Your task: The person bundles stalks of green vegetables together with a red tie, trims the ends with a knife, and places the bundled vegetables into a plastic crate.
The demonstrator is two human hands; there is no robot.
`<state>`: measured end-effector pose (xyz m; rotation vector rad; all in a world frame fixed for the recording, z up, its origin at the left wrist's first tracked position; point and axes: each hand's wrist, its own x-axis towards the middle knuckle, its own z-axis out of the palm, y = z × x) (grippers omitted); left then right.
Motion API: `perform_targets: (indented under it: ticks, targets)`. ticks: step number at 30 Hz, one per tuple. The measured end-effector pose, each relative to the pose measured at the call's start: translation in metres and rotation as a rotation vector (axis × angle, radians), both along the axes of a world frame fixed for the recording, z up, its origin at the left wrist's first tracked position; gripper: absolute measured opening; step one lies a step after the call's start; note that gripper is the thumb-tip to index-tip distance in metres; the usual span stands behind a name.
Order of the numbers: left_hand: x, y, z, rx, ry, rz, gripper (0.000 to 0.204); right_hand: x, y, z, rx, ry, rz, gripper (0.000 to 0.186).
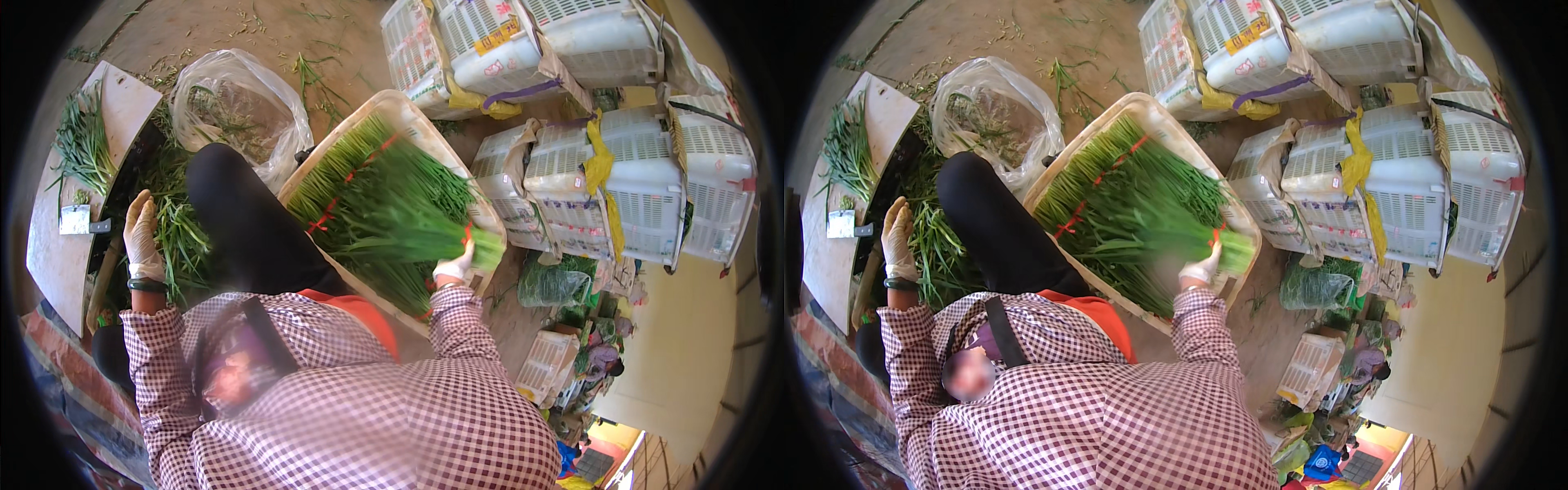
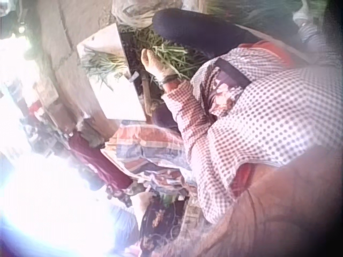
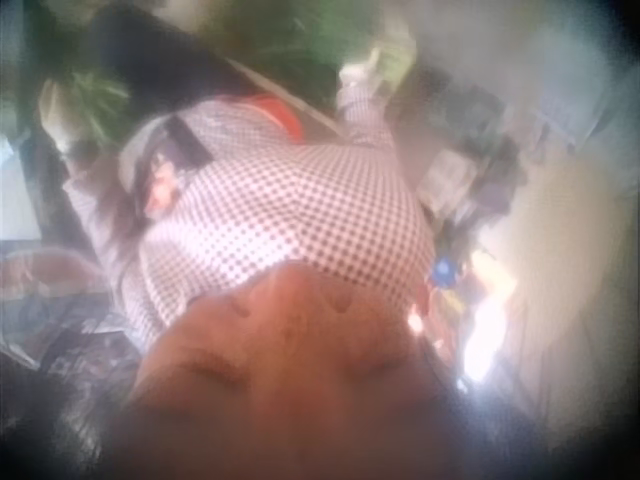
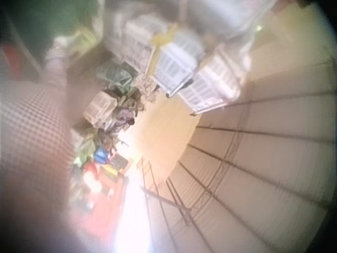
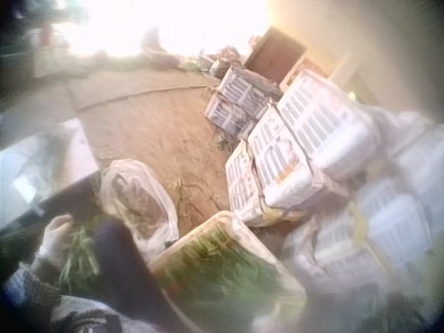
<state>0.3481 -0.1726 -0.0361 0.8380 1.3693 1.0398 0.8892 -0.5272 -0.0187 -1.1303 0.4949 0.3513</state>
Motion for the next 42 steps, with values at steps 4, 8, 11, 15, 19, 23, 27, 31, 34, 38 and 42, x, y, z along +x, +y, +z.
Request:
perform_targets:
  ticks: [4,8,11,15,19,23,27,31,34,38,42]
  targets:
    - [0.001,0.001,-0.008,0.002,-0.039,-0.006,0.035,-0.020,-0.058,-0.041,0.095,0.101,-0.079,0.067]
    - [0.017,0.008,-0.005,0.070,-0.089,-0.050,0.037,-0.016,-0.082,-0.053,-0.077,0.134,-0.116,0.073]
    - [0.017,0.005,-0.002,0.093,-0.070,-0.054,0.037,-0.006,-0.112,-0.079,-0.106,0.174,-0.089,0.071]
    - [-0.002,-0.004,-0.008,0.081,-0.029,-0.009,0.037,0.012,-0.161,-0.117,-0.185,0.315,0.049,0.061]
    - [-0.024,-0.013,-0.020,0.069,-0.033,0.040,0.034,0.031,-0.175,-0.070,-1.508,-0.233,0.895,0.079]
    - [-0.030,-0.021,-0.027,0.053,0.036,0.045,0.035,0.018,-0.133,-0.046,-2.015,-0.706,1.397,0.128]
    - [-0.028,-0.027,-0.027,0.058,-0.004,0.041,0.034,0.027,-0.107,-0.062,-1.828,-0.845,1.387,0.127]
    - [-0.023,-0.028,-0.026,0.034,-0.011,0.042,0.032,0.048,-0.102,-0.060,-1.606,-0.761,1.402,0.102]
    - [-0.018,-0.025,-0.024,0.051,-0.023,0.029,0.032,0.051,-0.096,-0.031,-1.629,-0.661,1.440,0.096]
    - [-0.023,-0.023,-0.020,0.053,0.025,0.001,0.032,0.030,-0.091,-0.011,-1.746,-0.514,1.582,0.087]
    - [-0.027,-0.028,-0.025,0.045,0.007,0.012,0.031,0.023,-0.080,-0.039,-1.862,-0.486,1.567,0.088]
